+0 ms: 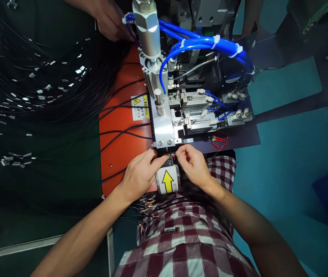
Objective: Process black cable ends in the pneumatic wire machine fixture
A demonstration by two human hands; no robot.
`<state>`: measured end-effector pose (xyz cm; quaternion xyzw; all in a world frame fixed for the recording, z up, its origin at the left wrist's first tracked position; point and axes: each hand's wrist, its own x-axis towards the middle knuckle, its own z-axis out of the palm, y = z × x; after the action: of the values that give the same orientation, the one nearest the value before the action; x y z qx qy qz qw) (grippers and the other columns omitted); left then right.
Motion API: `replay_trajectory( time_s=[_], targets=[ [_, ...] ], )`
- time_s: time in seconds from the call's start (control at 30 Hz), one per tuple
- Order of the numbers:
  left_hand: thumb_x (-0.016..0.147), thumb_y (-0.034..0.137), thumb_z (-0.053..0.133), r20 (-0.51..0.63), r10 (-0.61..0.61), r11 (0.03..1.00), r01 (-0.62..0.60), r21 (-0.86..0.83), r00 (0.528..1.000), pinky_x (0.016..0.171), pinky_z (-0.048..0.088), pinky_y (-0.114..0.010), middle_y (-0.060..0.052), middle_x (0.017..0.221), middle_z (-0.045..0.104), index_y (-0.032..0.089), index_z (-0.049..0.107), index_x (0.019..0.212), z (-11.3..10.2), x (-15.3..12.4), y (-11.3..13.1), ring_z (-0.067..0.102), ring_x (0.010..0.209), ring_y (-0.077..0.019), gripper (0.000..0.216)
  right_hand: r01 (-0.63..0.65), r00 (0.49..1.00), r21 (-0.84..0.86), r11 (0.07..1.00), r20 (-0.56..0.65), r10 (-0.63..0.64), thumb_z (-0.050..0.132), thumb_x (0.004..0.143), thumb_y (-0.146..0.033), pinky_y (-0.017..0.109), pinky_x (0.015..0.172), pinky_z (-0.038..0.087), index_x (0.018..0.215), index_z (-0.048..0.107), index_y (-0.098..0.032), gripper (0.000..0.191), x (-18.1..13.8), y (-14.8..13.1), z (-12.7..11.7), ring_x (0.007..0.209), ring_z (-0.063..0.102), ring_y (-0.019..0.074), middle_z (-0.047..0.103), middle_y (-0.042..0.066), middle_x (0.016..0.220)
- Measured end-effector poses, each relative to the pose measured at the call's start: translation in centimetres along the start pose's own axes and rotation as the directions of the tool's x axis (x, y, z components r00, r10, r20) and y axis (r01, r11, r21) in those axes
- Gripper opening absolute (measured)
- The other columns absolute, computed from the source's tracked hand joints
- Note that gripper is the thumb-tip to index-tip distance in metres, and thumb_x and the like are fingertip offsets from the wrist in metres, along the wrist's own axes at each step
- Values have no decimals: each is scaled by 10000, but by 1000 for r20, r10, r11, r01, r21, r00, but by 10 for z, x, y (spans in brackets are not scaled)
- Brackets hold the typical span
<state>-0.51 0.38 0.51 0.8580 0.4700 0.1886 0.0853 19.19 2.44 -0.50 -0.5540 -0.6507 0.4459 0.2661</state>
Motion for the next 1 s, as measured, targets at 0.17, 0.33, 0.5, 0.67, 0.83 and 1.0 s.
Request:
replay_trajectory(
  time_s=[0.17, 0.33, 0.5, 0.67, 0.83, 1.0],
  targets=[
    [936, 146, 394, -7, 9, 1000, -9, 3, 1000, 619, 491, -275, -87, 870, 584, 170, 649, 1113, -1, 0, 0, 569, 776, -178, 312, -18, 1000, -45, 999, -21, 17, 471, 914, -253, 246, 592, 393, 791, 534, -195, 150, 0, -2, 2, 636, 514, 135, 577, 4, 717],
    [930, 144, 410, -9, 21, 1000, -21, 20, 1000, 609, 489, -279, -91, 870, 583, 154, 648, 1120, 1, -1, -1, 567, 768, -187, 305, -112, 993, -28, 993, 41, 113, 472, 908, -256, 247, 576, 403, 797, 568, -189, 161, 4, 2, -2, 603, 534, 132, 608, 1, 695],
    [922, 163, 440, -1, 23, 1000, -23, 4, 1000, 619, 499, -296, -103, 884, 589, 142, 655, 1113, 1, -2, -1, 573, 774, -202, 289, -40, 999, -149, 988, -34, 36, 494, 926, -294, 259, 615, 422, 876, 609, -184, 167, -3, -5, -10, 644, 553, 144, 627, 27, 759],
    [931, 136, 386, 23, -8, 1000, 9, -16, 1000, 635, 495, -297, -96, 861, 576, 149, 658, 1135, 2, -2, -1, 569, 786, -202, 340, 144, 986, -257, 956, -45, -161, 498, 931, -302, 261, 649, 416, 900, 624, -186, 174, -3, -16, 1, 676, 560, 154, 614, 34, 750],
    [927, 138, 390, 24, -8, 1000, 8, -3, 1000, 612, 478, -291, -91, 855, 565, 149, 666, 1124, 3, -3, -1, 554, 760, -197, 339, 195, 973, -362, 912, -43, -225, 501, 900, -259, 263, 617, 376, 815, 605, -173, 160, 4, -12, 6, 604, 520, 139, 585, 15, 676],
    [934, 150, 401, 5, 12, 1000, -12, -10, 1000, 622, 487, -283, -97, 868, 573, 136, 663, 1124, 3, -3, -2, 561, 774, -192, 324, 1, 993, 3, 1000, -114, 0, 497, 882, -265, 230, 556, 388, 787, 571, -177, 150, 1, 2, 10, 568, 492, 116, 538, -13, 650]
  ],
)
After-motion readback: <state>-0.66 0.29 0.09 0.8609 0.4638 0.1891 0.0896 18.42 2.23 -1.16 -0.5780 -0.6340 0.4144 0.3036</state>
